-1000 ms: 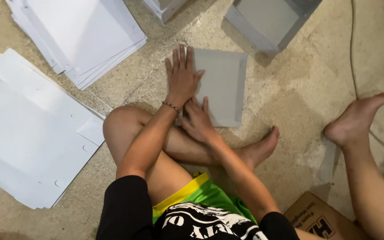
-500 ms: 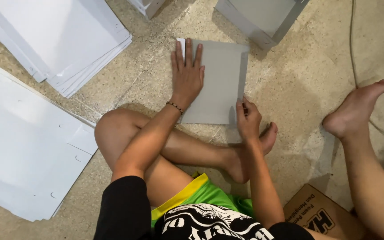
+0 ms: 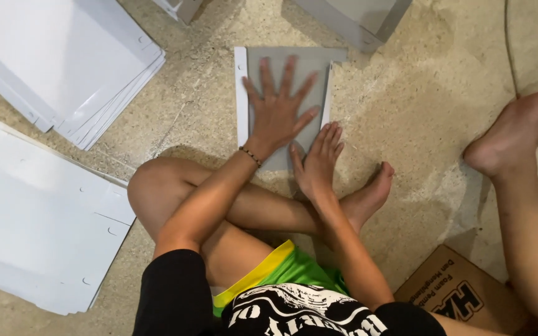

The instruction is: Assembling small white cardboard boxes by folding flat pre-cut sheets.

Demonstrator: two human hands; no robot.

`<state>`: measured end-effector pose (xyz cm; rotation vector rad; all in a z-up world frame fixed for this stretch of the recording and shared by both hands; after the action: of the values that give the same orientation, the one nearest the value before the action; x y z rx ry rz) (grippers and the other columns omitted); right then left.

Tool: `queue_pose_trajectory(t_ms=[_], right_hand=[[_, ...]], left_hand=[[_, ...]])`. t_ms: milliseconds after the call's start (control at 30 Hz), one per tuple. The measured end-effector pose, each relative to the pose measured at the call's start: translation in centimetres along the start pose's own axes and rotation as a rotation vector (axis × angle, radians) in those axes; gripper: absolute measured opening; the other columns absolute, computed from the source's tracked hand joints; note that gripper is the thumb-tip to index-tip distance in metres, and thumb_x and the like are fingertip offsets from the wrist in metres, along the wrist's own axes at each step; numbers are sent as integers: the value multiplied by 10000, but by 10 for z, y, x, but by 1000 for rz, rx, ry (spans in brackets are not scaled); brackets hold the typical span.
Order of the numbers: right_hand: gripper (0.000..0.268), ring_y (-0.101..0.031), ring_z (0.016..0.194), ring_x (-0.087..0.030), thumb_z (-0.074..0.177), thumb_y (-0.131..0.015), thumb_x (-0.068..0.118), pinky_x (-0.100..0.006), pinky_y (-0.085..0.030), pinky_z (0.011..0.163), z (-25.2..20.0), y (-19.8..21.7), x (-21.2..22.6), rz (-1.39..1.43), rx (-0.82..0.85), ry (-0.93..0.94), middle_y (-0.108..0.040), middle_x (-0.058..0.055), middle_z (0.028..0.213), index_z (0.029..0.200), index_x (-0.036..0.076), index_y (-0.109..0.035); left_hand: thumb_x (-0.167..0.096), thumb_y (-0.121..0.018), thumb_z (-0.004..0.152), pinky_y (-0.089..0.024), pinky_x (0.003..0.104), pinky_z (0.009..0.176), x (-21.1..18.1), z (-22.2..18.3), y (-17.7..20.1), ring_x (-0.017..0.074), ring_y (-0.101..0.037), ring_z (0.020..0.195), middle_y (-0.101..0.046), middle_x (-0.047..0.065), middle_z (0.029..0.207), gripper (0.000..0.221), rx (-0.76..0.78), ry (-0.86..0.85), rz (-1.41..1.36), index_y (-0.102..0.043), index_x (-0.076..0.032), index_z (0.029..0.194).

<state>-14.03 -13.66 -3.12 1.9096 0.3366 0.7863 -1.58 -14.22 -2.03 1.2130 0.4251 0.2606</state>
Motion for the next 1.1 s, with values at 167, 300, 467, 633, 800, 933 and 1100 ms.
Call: queue_pose_trajectory(t_ms=[167, 300, 467, 633, 800, 933, 1100], right_hand=[[824, 116, 1315, -496, 847, -512, 272, -610, 73, 1038, -6, -6, 9, 50, -164, 62, 60, -368, 1407, 1351, -153, -19], [871, 114, 1352, -430, 855, -544, 321, -579, 89, 1064, -11, -1, 10, 117, -174, 94, 59, -308, 1446, 1384, -89, 13], [806, 38, 1354, -430, 859, -512, 286, -508, 2, 1100, -26, 12, 15, 210, 18, 155, 8, -318, 1438, 1363, -117, -30], [785, -53, 1342, -435, 836, -341, 412, -524, -67, 1082, -38, 37, 9, 170, 164, 106, -62, -312, 1434, 1371, -80, -45], [863, -8, 1329, -424, 795, -474, 426, -567, -94, 1034, -66, 26, -16, -119, 468, -92, -52, -308, 1427, 1373, -76, -76], [908, -77, 1327, -433, 817, -409, 571, -592, -116, 1008, -70, 12, -9, -270, 271, -61, -150, -331, 1405, 1323, -151, -196], [910, -48, 1333, -432, 824, -417, 579, -634, -99, 1007, -64, 10, 4, -473, 122, 24, -131, -269, 1444, 1258, -215, -316]], left_hand=[[-595, -234, 926, 104, 799, 842, -34, 2, -13, 501, 117, 1247, 10, 40, 1487, 538, 586, -160, -281, -131, -418, 1423], [-609, -206, 926, 126, 780, 881, -30, -6, -26, 443, 135, 1285, -19, -35, 1482, 553, 281, -174, -275, -285, -361, 1414], [-621, -237, 907, 91, 802, 861, -33, -4, -24, 370, 95, 1302, -63, -51, 1477, 608, 425, -181, -252, -239, -307, 1428], [-618, -210, 908, 94, 800, 866, -32, -1, -20, 350, 101, 1291, -62, -64, 1469, 603, 492, -171, -246, -222, -321, 1432], [-599, -246, 936, 108, 792, 880, -33, 1, -16, 353, 103, 1289, -18, -47, 1462, 579, 512, -164, -258, -218, -324, 1445], [-518, -287, 977, 87, 757, 926, -40, 1, -9, 308, 84, 1300, -43, -69, 1466, 578, 520, -222, -269, -186, -209, 1455], [-721, -242, 853, 119, 732, 931, -40, 1, 0, 306, 66, 1315, -97, -33, 1477, 836, 441, -233, -339, -207, -130, 1443]])
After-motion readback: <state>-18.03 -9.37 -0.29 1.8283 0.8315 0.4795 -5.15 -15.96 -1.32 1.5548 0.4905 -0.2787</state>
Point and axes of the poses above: each hand's wrist, its own z-axis towards the middle knuckle, its own y-axis out of the back of the hand, x = y × z, the point moved 9 cm from there along z, towards the middle knuckle
